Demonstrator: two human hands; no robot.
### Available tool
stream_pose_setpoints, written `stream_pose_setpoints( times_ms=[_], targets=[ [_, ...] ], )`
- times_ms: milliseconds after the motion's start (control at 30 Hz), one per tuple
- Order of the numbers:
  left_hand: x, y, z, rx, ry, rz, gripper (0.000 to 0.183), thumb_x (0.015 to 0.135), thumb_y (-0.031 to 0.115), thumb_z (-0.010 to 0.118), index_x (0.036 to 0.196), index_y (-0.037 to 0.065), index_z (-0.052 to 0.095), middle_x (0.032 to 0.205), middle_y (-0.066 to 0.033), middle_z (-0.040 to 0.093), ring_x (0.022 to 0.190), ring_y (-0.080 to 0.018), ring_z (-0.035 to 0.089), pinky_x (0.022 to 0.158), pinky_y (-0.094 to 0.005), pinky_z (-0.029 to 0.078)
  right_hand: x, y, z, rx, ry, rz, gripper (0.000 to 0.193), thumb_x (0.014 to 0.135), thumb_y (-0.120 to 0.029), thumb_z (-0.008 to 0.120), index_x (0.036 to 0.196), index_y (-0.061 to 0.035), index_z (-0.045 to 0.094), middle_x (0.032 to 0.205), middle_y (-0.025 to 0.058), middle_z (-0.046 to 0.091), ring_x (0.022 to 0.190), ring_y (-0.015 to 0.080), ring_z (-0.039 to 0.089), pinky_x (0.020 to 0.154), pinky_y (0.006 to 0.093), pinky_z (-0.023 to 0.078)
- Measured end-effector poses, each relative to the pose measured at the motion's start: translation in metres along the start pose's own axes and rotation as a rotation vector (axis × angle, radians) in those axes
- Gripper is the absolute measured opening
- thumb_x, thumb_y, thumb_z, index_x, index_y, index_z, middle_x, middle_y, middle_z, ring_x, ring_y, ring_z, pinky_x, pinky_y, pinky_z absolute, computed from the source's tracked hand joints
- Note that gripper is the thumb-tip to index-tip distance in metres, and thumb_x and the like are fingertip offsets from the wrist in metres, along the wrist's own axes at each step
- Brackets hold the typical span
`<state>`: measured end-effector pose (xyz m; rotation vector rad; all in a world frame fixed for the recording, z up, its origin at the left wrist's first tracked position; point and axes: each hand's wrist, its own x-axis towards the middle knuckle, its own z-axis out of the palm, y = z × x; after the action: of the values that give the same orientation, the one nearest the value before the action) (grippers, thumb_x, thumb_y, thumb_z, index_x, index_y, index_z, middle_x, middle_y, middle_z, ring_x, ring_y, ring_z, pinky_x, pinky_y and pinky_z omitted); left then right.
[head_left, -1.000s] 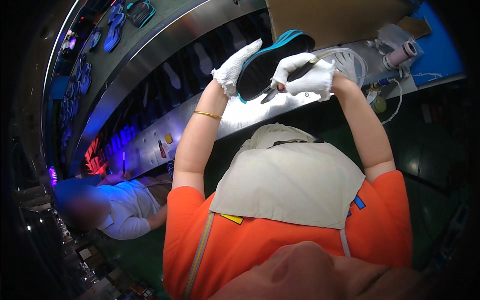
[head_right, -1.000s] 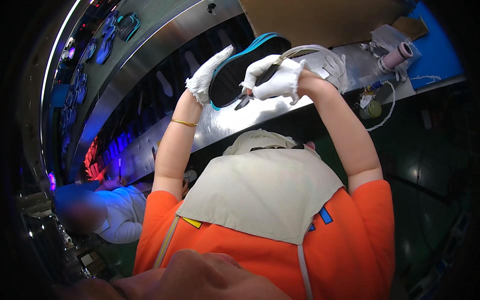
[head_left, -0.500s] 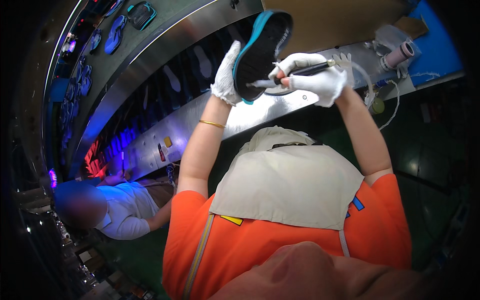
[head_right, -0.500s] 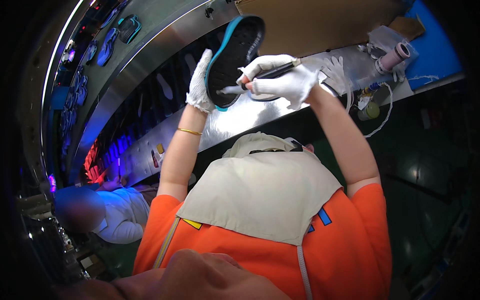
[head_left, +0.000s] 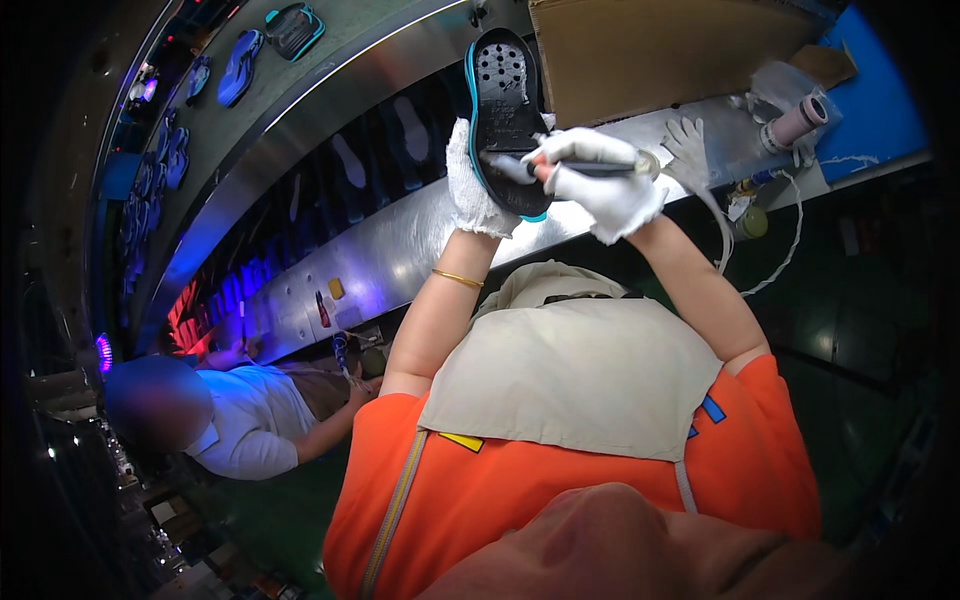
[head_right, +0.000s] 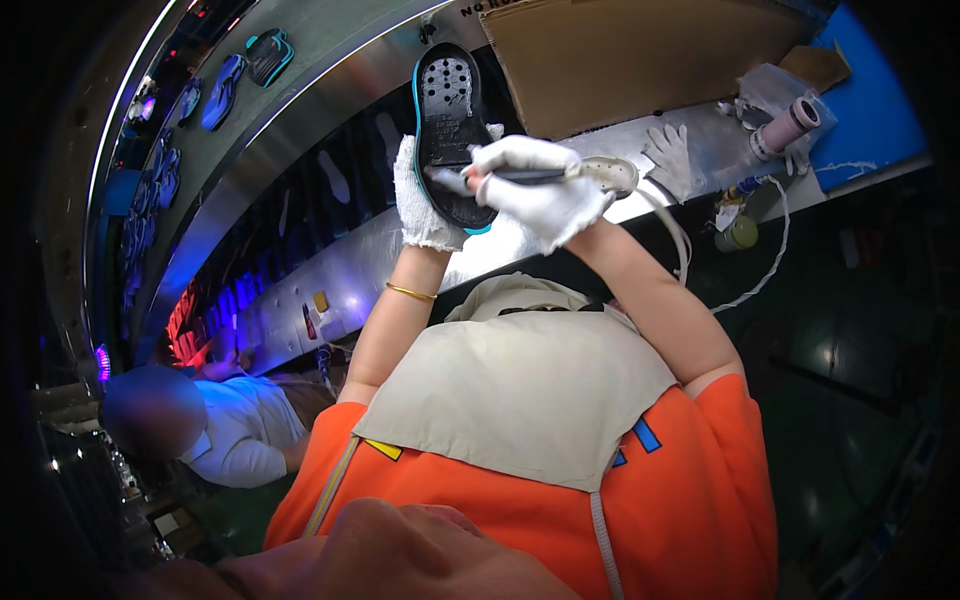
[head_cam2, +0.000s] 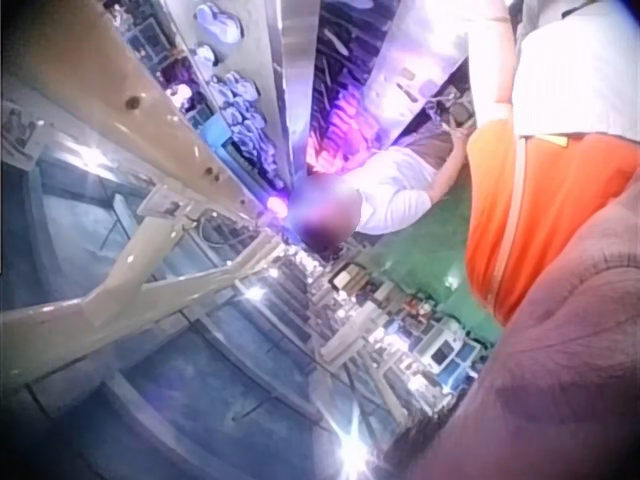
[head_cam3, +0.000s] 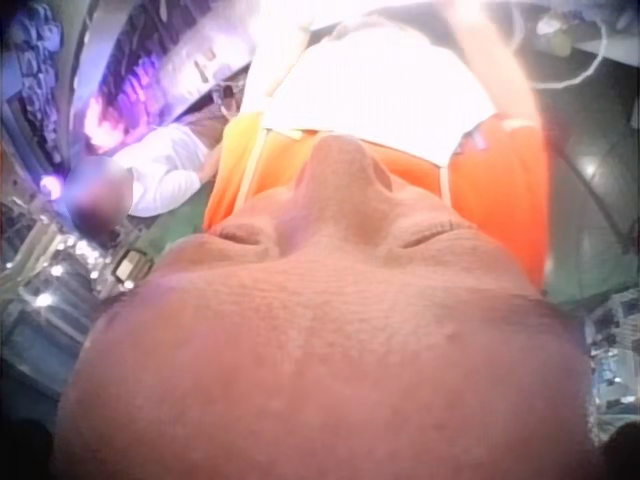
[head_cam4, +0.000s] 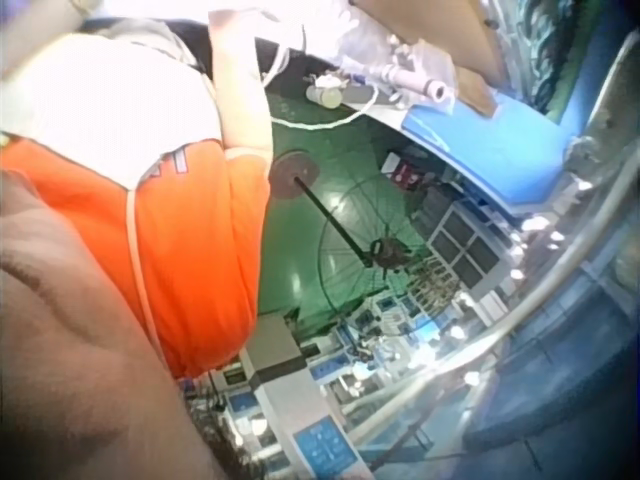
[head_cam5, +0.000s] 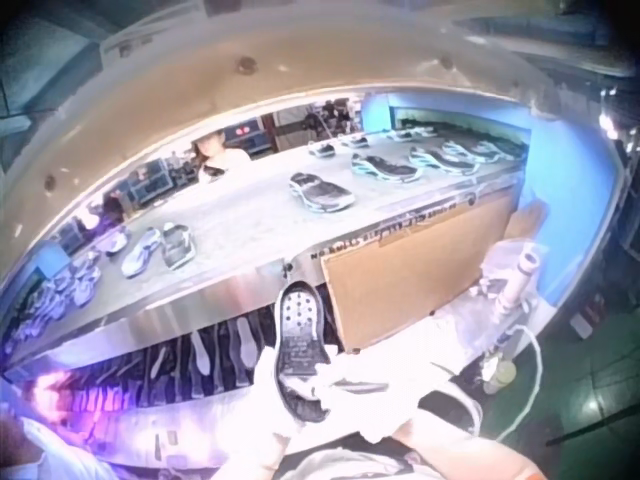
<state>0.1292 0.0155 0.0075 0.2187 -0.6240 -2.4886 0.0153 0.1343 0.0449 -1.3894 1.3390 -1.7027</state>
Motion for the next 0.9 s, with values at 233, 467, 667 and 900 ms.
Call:
stream_pose_setpoints(
  times_ms=[233, 467, 667, 900],
  targets=[
    [-0.005, -0.001, -0.008, -0.274, -0.021, 0.030, 0.059, 0.094, 0.052, 0.032, 0.120, 0.005, 0.054, 0.109, -0.0141, 0.061, 0.096, -0.0298, 0.061, 0.090, -0.0413, 0.050, 0.009, -0.001, -0.014, 0.257, 0.022, 0.021, 0.011, 0.081, -0.001, 0.065, 0.092, 0.0001, 0.063, 0.093, 0.0083, 0.066, 0.085, 0.0119, 0.062, 0.081, 0.0268, 0.051],
    [-0.010, -0.006, 0.016, -0.337, -0.200, -0.009, 0.056, 0.095, 0.052, 0.031, 0.127, 0.009, 0.050, 0.119, -0.0136, 0.058, 0.103, -0.0286, 0.060, 0.093, -0.0447, 0.049, 0.024, -0.003, -0.003, 0.277, 0.091, 0.070, 0.007, 0.083, -0.002, 0.064, 0.089, 0.0013, 0.063, 0.085, 0.0059, 0.066, 0.073, 0.0092, 0.062, 0.067, 0.0221, 0.051],
    [-0.013, 0.001, 0.023, -0.025, 0.006, -0.104, 0.060, 0.096, 0.054, 0.026, 0.124, 0.008, 0.052, 0.111, -0.0122, 0.062, 0.099, -0.0271, 0.063, 0.090, -0.0432, 0.051, 0.054, 0.007, -0.031, 0.185, 0.283, -0.129, 0.012, 0.083, -0.001, 0.066, 0.095, 0.0003, 0.062, 0.086, 0.0066, 0.065, 0.074, 0.0100, 0.063, 0.069, 0.0233, 0.052],
    [-0.009, 0.015, 0.018, 0.088, 0.046, -0.019, 0.062, 0.094, 0.056, 0.030, 0.119, 0.005, 0.054, 0.102, -0.0153, 0.064, 0.083, -0.0264, 0.065, 0.078, -0.0380, 0.055, 0.017, -0.010, -0.022, -0.225, -0.095, -0.206, 0.020, 0.071, 0.010, 0.067, 0.088, -0.0007, 0.067, 0.092, 0.0099, 0.067, 0.087, 0.0166, 0.065, 0.080, 0.0283, 0.052]
  ],
)
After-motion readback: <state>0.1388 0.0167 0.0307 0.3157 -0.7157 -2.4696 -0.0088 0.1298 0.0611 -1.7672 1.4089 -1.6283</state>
